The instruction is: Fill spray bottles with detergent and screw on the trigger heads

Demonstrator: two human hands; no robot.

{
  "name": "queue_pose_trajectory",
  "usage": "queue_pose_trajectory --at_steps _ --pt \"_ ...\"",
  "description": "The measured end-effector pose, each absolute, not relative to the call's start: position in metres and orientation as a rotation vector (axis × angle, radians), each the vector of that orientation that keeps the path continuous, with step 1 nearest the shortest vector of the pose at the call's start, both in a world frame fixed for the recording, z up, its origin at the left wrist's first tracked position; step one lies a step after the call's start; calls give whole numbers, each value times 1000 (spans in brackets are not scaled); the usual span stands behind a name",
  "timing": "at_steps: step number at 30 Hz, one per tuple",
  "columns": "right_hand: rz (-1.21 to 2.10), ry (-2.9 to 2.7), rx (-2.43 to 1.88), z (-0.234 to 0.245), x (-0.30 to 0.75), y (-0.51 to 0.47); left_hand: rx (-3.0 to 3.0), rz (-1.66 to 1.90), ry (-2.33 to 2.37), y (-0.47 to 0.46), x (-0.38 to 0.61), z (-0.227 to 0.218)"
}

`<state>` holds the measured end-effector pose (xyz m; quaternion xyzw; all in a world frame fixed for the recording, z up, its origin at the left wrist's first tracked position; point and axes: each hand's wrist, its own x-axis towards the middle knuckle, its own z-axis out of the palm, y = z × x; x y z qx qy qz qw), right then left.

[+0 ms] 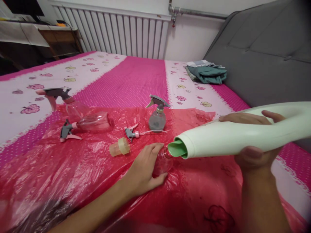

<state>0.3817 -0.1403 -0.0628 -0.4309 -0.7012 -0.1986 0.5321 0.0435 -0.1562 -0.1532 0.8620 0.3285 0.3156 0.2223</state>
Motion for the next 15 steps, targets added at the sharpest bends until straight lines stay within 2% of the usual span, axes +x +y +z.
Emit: queue_pose_trajectory --at_steps 15 --pt "-475 -1671 -1030 -64 383 -140 2378 874 908 -157 44 -153"
